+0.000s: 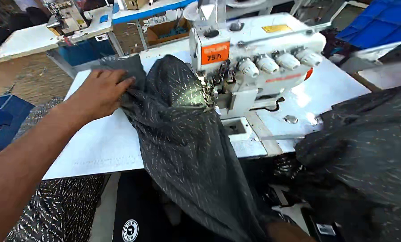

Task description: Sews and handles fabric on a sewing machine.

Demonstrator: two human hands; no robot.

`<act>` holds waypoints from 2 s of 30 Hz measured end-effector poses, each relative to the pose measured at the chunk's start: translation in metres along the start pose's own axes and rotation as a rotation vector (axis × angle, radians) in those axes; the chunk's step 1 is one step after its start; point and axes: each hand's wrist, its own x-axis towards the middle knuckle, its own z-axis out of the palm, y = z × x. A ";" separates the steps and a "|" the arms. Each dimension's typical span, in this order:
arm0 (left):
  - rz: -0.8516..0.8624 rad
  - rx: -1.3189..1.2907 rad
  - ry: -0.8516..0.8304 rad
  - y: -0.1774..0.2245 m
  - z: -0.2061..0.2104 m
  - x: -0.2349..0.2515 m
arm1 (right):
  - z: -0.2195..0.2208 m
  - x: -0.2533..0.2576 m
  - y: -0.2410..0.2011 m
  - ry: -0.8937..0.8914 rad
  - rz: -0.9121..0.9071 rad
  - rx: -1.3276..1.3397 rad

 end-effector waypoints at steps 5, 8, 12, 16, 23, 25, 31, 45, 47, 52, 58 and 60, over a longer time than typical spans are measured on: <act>-0.015 -0.201 0.251 0.104 -0.010 0.021 | -0.026 0.021 -0.009 0.873 -0.112 -0.070; 0.018 -0.265 0.370 0.153 -0.015 0.019 | -0.066 0.035 -0.038 1.212 -0.248 0.041; -0.018 -0.401 0.371 0.176 -0.012 0.026 | -0.114 0.055 -0.061 1.201 -0.361 0.243; -0.072 -0.474 0.448 0.191 -0.022 0.034 | -0.125 0.065 -0.070 1.144 -0.336 0.339; -0.395 -1.191 0.188 0.245 0.004 0.032 | -0.117 0.051 -0.103 0.663 -0.803 0.998; -0.535 -1.336 0.252 0.247 0.009 0.035 | -0.110 0.055 -0.098 0.624 -0.807 0.981; -0.631 -1.399 0.456 0.252 0.014 0.029 | -0.129 0.091 -0.083 1.016 -0.496 0.791; -0.575 -1.205 0.541 0.249 0.009 0.034 | -0.156 0.098 -0.093 0.856 -0.652 1.298; -0.578 -1.169 0.517 0.252 0.007 0.032 | -0.148 0.099 -0.091 0.911 -0.621 1.169; -0.459 -1.023 0.517 0.261 0.013 0.034 | -0.137 0.098 -0.089 0.999 -0.579 1.080; -0.295 -0.575 0.358 0.270 0.024 0.032 | -0.137 0.097 -0.083 1.051 -0.645 0.853; -0.216 -0.570 0.199 0.270 0.025 0.025 | -0.140 0.098 -0.081 1.018 -0.630 0.817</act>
